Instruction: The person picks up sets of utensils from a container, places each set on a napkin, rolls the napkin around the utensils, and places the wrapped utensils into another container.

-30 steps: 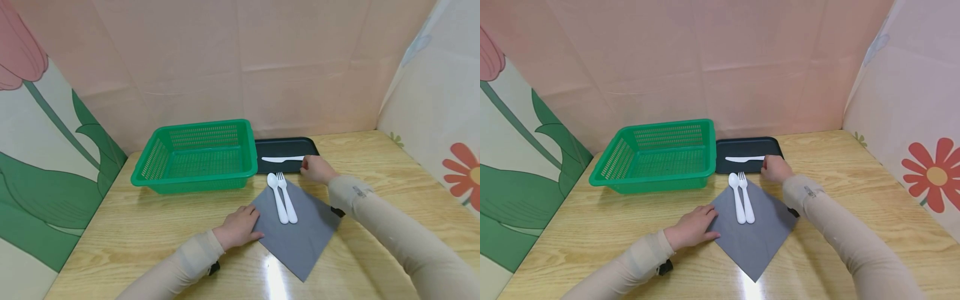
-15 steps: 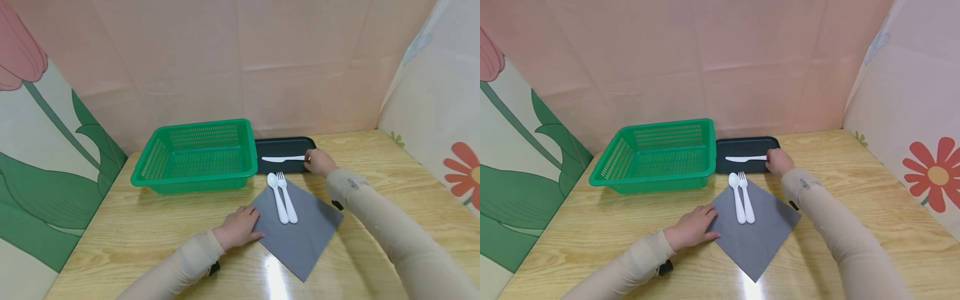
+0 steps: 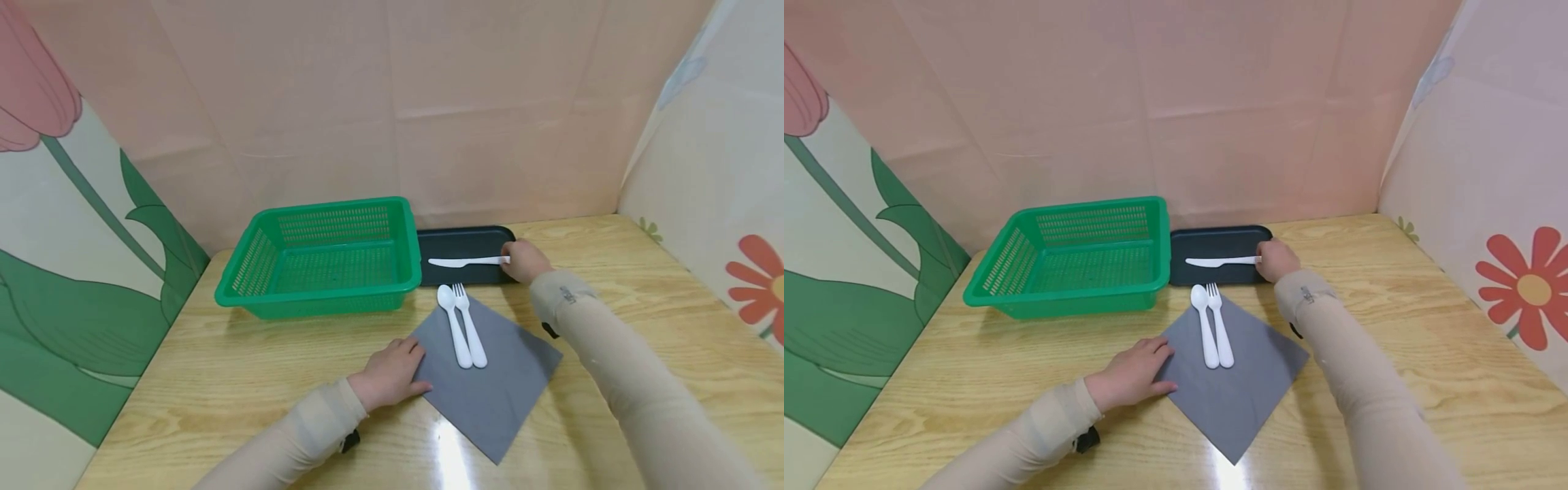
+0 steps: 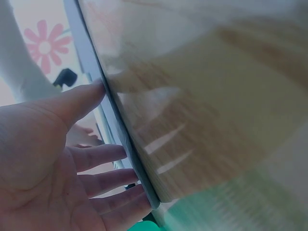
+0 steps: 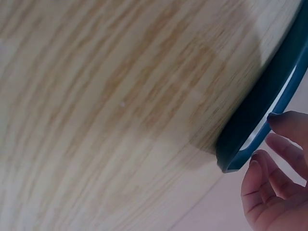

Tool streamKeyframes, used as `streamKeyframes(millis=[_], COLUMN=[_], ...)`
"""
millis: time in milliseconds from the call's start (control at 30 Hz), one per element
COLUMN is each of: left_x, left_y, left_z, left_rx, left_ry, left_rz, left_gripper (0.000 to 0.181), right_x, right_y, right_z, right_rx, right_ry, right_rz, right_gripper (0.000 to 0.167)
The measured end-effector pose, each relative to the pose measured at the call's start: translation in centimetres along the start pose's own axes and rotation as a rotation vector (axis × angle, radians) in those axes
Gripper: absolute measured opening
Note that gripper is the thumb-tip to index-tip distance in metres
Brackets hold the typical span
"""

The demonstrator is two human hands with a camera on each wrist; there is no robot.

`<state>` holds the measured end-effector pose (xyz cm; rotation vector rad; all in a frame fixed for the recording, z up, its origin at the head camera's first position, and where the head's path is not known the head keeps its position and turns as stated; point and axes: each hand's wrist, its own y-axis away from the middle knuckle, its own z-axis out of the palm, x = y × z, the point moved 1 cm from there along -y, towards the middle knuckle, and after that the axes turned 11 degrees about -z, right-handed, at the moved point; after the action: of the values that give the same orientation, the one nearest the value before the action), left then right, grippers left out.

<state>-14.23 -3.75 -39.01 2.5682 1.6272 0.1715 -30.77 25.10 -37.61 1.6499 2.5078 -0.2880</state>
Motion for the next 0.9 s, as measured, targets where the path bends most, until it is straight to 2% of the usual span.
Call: streamKeyframes(millis=[267,900], left_x=[0.0,-0.1], left_y=[-0.1,-0.2], left_z=[0.2,0.2], left_rx=[-0.001,-0.010], left_ry=[0.000,-0.002], left_rz=[0.000,-0.001], left_gripper=[0.054,0.053], right_x=[0.9,1.1], right_y=[-0.4,-1.3], right_z=[0.5,1.7], right_rx=[0.006,-0.014], right_ry=[0.056,0.093], right_rz=[0.024,-0.026], right_gripper=[0.027,0.032])
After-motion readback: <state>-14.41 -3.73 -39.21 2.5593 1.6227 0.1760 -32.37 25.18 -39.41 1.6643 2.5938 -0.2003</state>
